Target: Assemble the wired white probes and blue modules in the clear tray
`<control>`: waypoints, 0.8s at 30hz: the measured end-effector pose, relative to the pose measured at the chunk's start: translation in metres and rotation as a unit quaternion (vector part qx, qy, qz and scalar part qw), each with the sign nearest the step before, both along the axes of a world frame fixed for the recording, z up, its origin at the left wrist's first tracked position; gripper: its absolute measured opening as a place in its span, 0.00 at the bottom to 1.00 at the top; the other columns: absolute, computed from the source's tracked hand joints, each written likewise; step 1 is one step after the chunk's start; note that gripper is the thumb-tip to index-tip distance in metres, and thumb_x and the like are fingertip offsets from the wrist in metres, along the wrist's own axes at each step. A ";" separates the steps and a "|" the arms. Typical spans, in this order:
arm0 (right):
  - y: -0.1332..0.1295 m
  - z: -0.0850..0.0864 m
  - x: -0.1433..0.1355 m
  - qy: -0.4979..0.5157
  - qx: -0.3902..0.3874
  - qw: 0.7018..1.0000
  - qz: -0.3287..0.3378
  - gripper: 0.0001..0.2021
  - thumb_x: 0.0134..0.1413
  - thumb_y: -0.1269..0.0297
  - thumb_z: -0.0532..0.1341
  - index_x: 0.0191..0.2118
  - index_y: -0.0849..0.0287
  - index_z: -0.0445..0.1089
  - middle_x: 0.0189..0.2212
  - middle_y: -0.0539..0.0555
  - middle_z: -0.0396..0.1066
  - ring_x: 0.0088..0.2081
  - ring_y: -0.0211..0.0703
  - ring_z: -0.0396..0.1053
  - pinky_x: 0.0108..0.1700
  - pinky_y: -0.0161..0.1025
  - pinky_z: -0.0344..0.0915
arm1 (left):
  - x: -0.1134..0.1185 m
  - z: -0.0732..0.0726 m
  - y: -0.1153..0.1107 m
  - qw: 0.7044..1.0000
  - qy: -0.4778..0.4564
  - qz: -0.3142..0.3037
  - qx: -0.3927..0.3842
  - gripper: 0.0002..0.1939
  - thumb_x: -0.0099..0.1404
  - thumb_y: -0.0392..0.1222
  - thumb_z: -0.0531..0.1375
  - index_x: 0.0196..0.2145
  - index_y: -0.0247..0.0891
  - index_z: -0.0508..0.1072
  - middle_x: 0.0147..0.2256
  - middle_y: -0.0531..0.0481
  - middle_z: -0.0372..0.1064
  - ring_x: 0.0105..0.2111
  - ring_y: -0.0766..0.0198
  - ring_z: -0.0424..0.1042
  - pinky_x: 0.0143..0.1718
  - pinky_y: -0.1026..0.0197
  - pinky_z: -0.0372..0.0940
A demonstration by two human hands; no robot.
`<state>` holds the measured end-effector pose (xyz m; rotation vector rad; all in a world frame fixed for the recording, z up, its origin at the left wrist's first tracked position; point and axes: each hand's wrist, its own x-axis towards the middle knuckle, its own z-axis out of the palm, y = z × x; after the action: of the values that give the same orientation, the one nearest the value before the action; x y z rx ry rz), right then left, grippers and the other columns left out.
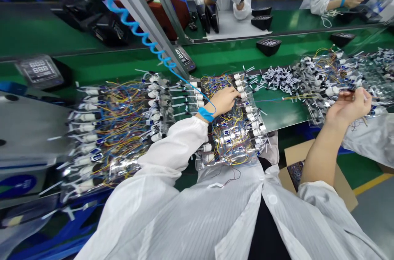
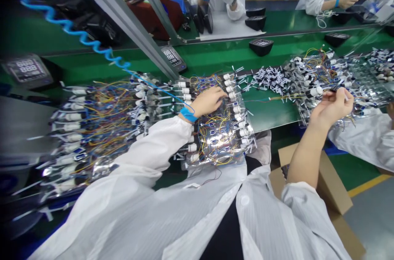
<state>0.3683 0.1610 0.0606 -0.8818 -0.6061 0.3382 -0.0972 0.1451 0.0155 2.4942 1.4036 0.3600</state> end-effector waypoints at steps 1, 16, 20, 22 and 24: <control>-0.001 -0.002 0.002 -0.013 -0.004 1.000 0.005 0.09 0.61 0.70 0.63 0.33 0.50 0.64 0.27 0.48 0.61 0.26 0.39 0.66 0.34 0.44 0.71 | 0.005 0.001 0.001 1.000 0.008 -0.011 -0.002 0.18 0.73 0.37 0.55 0.55 0.38 0.79 0.54 0.39 0.75 0.56 0.48 0.72 0.62 0.47 0.67; -0.016 -0.006 0.017 -0.090 0.023 0.994 0.054 0.08 0.62 0.59 0.67 0.35 0.47 0.66 0.36 0.49 0.70 0.28 0.44 0.64 0.35 0.51 0.63 | 0.054 -0.021 0.027 0.997 0.060 -0.038 -0.010 0.14 0.71 0.46 0.65 0.49 0.38 0.83 0.50 0.39 0.79 0.51 0.50 0.77 0.52 0.54 0.69; -0.019 -0.007 0.020 -0.079 0.059 0.994 0.054 0.07 0.62 0.58 0.71 0.39 0.45 0.71 0.38 0.48 0.72 0.27 0.41 0.60 0.36 0.50 0.60 | 0.049 -0.022 0.035 0.992 0.071 -0.102 -0.016 0.11 0.70 0.40 0.66 0.49 0.40 0.82 0.47 0.42 0.80 0.49 0.53 0.77 0.54 0.56 0.68; -0.019 -0.007 0.019 -0.084 0.059 0.994 0.049 0.09 0.60 0.59 0.73 0.41 0.46 0.72 0.37 0.48 0.72 0.26 0.40 0.58 0.36 0.50 0.60 | 0.045 -0.024 0.039 0.992 0.056 -0.110 -0.024 0.10 0.69 0.41 0.66 0.47 0.40 0.83 0.44 0.43 0.82 0.47 0.54 0.78 0.53 0.55 0.68; -0.019 -0.006 0.017 -0.086 0.037 0.994 0.050 0.12 0.58 0.59 0.74 0.40 0.46 0.70 0.36 0.48 0.72 0.26 0.40 0.57 0.34 0.49 0.60 | 0.041 -0.025 0.040 0.994 0.018 -0.104 -0.026 0.09 0.69 0.42 0.67 0.46 0.39 0.84 0.42 0.43 0.83 0.43 0.55 0.79 0.52 0.55 0.69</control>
<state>0.3854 0.1417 0.0542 -0.8152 -0.8195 0.3293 -0.0566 0.1848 -0.0097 2.5851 1.1342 0.2338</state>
